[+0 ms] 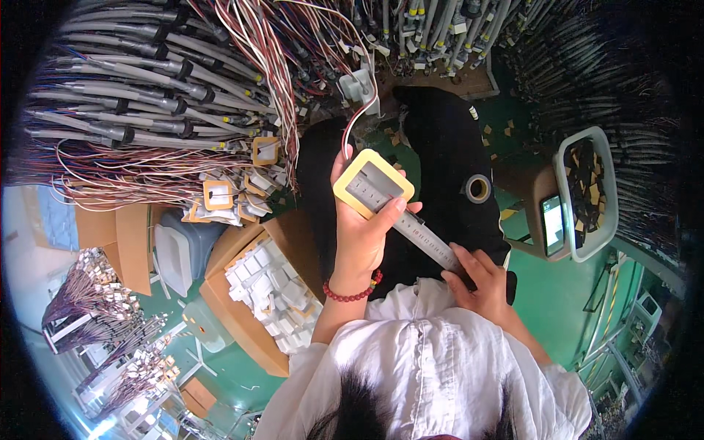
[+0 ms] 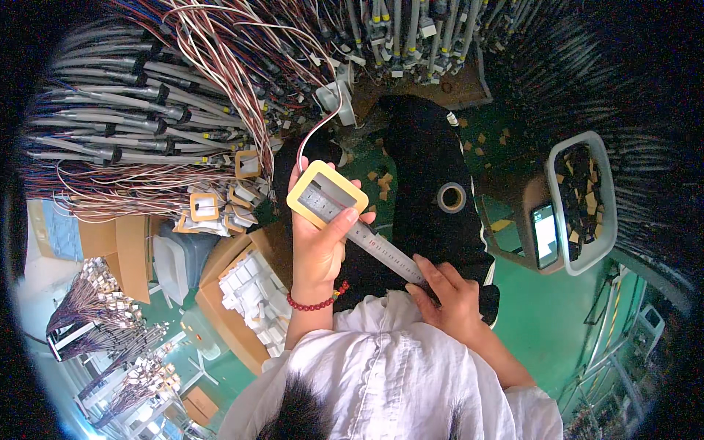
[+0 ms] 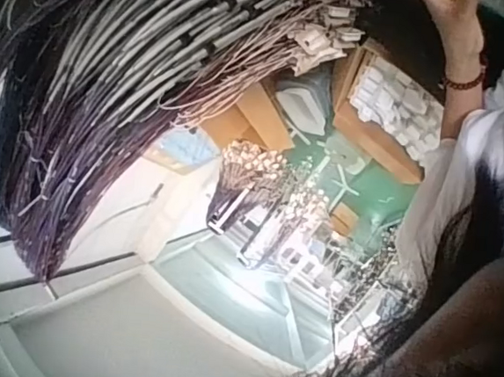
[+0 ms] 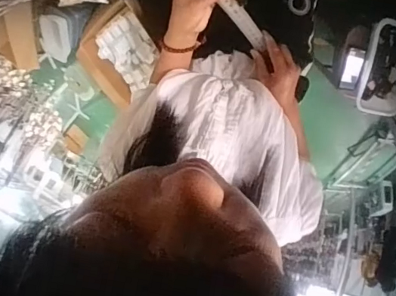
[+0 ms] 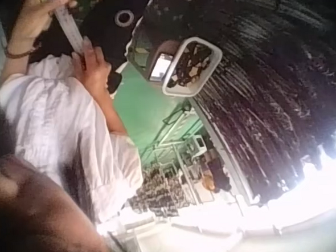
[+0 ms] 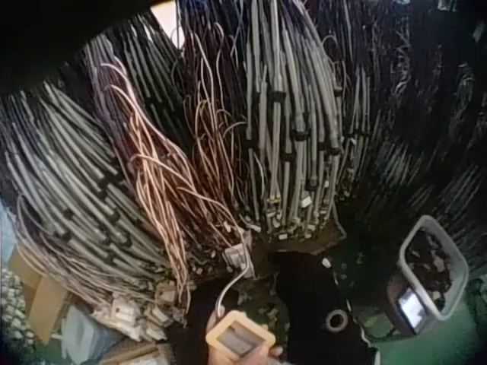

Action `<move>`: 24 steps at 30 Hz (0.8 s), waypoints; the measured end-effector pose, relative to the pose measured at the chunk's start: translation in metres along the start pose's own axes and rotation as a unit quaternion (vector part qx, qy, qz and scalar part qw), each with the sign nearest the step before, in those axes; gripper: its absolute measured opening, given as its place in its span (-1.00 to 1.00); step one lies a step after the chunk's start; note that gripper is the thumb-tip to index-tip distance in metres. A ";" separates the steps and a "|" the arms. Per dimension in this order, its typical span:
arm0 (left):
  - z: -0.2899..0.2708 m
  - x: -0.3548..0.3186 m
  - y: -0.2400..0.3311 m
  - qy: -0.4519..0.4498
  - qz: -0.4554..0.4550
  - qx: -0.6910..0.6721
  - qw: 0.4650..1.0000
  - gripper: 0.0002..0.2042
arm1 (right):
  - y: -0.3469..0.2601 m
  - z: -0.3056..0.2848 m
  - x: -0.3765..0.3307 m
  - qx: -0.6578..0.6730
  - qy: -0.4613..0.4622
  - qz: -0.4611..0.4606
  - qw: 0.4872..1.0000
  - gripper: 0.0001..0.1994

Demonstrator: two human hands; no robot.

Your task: The recorder is measuring wire lengths with a ruler and using tape to secure them to electrical components within a factory environment.

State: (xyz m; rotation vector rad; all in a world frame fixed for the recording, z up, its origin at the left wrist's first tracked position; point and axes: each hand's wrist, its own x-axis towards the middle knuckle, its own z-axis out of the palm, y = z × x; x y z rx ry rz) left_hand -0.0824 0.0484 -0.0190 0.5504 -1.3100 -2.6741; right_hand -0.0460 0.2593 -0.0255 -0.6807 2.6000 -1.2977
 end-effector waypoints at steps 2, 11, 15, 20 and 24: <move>-0.001 0.000 -0.001 -0.001 -0.002 -0.002 1.000 -0.16 | 0.000 0.000 0.000 -0.003 0.003 -0.002 1.000 -0.48; 0.000 -0.002 -0.004 0.004 0.002 0.011 1.000 -0.15 | 0.001 -0.001 -0.002 0.001 -0.003 0.012 1.000 -0.48; 0.004 0.002 -0.011 0.013 -0.011 -0.005 1.000 -0.11 | 0.000 -0.001 -0.004 0.004 -0.001 0.042 0.999 -0.50; -0.021 0.001 -0.005 0.079 0.001 0.001 0.997 -0.36 | 0.009 -0.017 0.002 0.110 -0.065 0.047 0.991 -0.56; -0.033 0.010 0.001 0.129 -0.007 -0.083 0.988 -0.49 | 0.053 -0.060 0.000 -0.016 -0.058 0.020 0.998 -0.61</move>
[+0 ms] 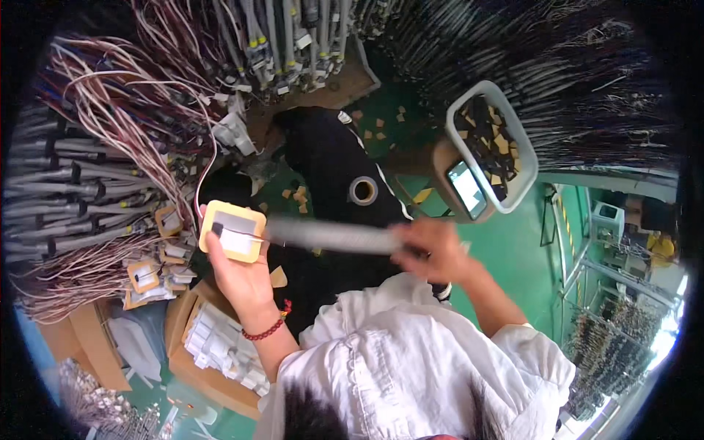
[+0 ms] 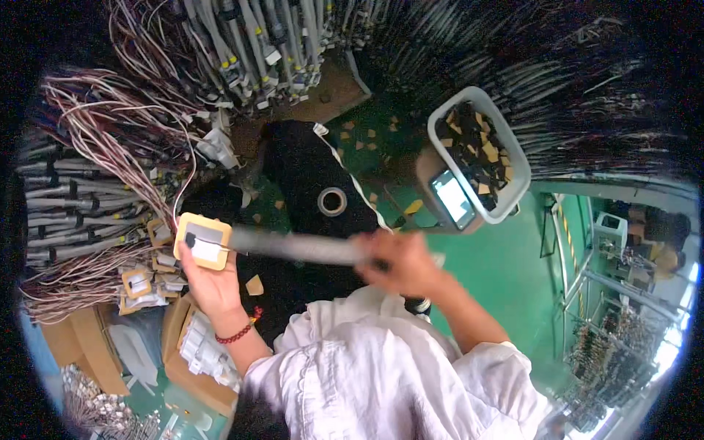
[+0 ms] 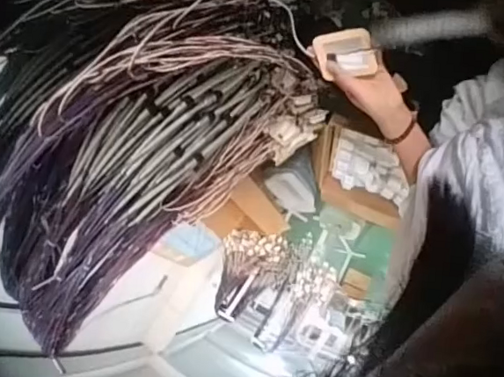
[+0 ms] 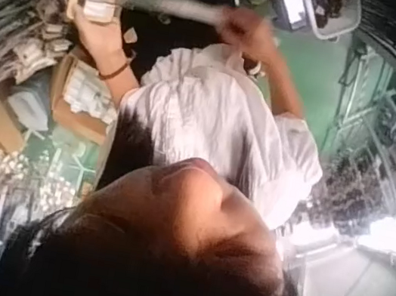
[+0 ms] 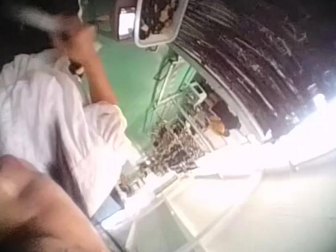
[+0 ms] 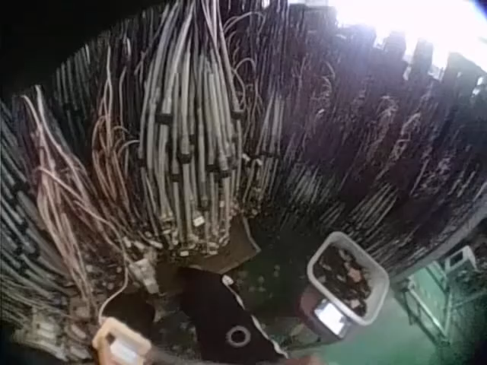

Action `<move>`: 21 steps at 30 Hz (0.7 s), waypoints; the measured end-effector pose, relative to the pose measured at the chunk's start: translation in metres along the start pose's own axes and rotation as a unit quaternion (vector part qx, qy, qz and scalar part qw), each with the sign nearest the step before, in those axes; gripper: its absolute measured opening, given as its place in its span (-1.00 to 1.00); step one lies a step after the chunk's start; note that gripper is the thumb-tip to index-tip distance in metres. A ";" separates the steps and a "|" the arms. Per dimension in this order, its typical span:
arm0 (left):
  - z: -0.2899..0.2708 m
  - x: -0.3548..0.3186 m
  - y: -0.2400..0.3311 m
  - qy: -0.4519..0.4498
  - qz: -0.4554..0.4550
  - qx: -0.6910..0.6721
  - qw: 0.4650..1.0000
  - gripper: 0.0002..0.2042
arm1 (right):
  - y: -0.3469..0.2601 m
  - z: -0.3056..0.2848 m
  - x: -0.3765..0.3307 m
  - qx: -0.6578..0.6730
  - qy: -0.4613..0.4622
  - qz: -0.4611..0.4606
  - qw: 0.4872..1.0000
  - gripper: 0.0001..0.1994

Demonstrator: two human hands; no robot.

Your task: The recorder is measuring wire lengths with a ruler and using tape to secure them to electrical components within a factory environment.

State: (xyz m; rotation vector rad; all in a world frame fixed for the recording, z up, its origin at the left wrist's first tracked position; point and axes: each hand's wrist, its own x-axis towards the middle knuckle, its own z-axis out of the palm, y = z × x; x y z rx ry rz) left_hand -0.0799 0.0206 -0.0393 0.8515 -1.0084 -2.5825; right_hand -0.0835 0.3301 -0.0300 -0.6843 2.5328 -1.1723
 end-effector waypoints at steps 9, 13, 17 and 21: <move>0.020 -0.020 -0.023 -0.107 -0.113 0.037 0.987 -0.48 | 0.238 -0.107 -0.024 -0.196 0.374 0.265 0.867 -0.59; 0.013 -0.026 -0.027 -0.136 -0.129 0.070 0.980 -0.50 | 0.256 -0.099 -0.011 -0.251 0.288 0.301 0.874 -0.58; 0.011 -0.024 -0.025 -0.159 -0.127 0.081 0.976 -0.50 | 0.283 -0.097 -0.011 -0.206 0.245 0.322 0.891 -0.56; 0.020 -0.021 -0.026 -0.180 -0.117 0.077 0.974 -0.49 | 0.284 -0.108 -0.022 -0.346 0.242 0.246 0.872 -0.58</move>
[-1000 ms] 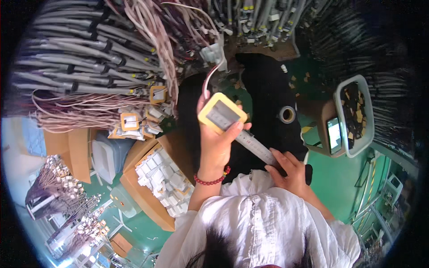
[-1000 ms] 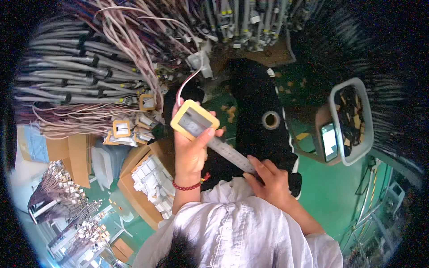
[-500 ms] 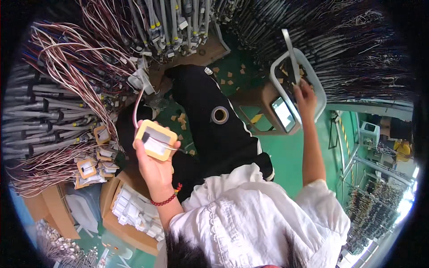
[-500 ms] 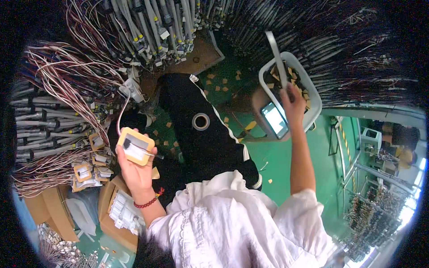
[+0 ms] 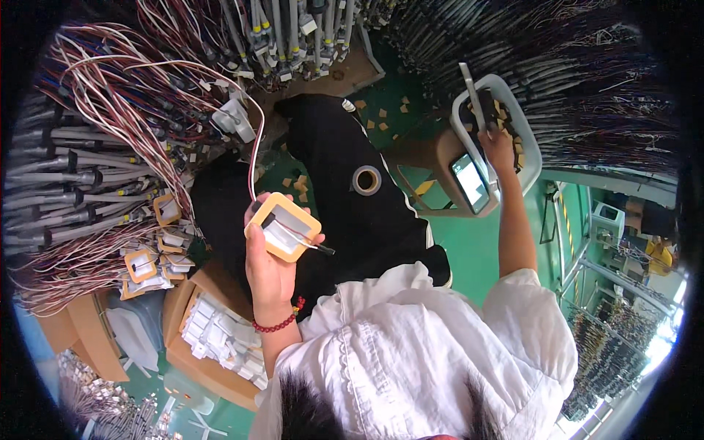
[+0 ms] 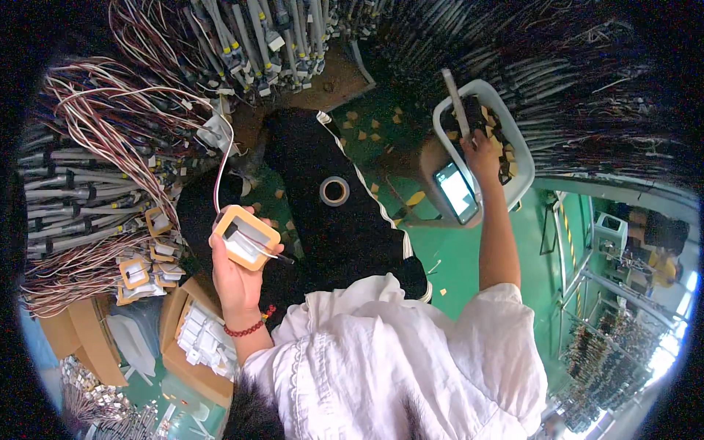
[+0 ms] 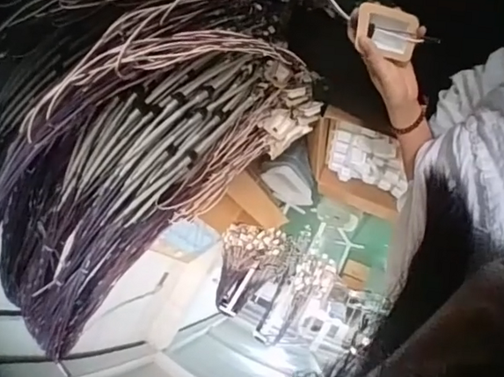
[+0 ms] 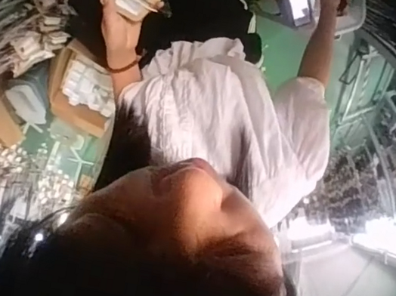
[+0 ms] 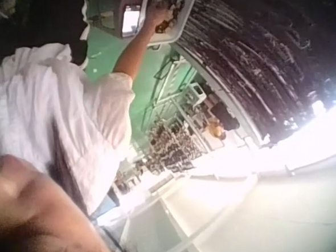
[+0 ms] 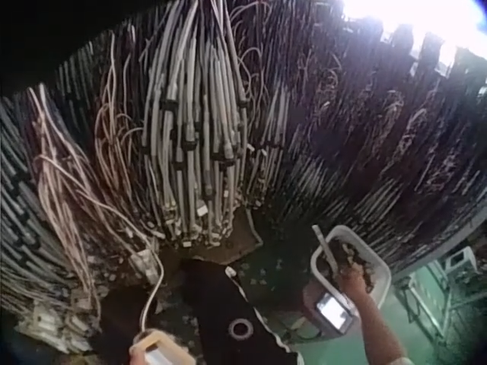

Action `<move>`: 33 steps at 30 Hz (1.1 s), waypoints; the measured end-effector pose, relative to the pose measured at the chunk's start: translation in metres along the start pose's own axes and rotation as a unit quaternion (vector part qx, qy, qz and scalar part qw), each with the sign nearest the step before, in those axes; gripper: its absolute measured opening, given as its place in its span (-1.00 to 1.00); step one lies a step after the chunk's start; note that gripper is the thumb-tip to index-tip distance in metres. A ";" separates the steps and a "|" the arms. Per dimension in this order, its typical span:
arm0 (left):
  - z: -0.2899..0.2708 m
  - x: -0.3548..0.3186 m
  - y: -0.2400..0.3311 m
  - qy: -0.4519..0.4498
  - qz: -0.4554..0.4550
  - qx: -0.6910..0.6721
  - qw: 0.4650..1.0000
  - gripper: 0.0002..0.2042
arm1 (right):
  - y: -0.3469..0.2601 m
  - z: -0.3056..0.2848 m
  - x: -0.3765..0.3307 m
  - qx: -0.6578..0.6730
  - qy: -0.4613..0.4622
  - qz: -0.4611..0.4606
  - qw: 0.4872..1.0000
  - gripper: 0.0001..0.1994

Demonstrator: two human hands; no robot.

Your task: The recorder is measuring wire lengths with a ruler and using tape to secure them to electrical components within a factory environment.

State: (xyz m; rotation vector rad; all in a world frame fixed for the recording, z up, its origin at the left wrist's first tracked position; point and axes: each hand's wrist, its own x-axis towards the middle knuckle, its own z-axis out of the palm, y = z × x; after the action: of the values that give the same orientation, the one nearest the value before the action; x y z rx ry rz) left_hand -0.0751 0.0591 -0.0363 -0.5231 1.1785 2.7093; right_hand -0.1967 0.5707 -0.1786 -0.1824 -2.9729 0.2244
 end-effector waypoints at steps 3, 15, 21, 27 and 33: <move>0.000 -0.005 0.000 0.020 0.048 0.026 0.998 -0.48 | -0.108 -0.051 0.001 0.132 0.068 -0.016 0.989 -0.70; -0.008 -0.014 -0.003 0.010 0.209 0.113 0.971 -0.41 | -0.359 -0.109 -0.113 0.596 -0.505 -0.014 0.624 -0.69; -0.015 -0.012 -0.007 0.018 0.199 0.054 0.978 -0.45 | -0.374 -0.108 -0.119 0.611 -0.526 -0.016 0.591 -0.71; -0.010 -0.011 -0.002 0.039 0.169 0.052 0.983 -0.49 | -0.378 -0.102 -0.128 0.617 -0.491 -0.027 0.615 -0.75; -0.006 -0.007 -0.006 0.052 0.163 0.073 0.983 -0.49 | -0.371 -0.110 -0.118 0.602 -0.553 -0.007 0.575 -0.70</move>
State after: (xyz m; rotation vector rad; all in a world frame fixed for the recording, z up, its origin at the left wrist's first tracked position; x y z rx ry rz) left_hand -0.0655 0.0587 -0.0420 -0.4932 1.6056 2.8541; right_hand -0.1034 0.2064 -0.0292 0.2772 -2.6476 3.1365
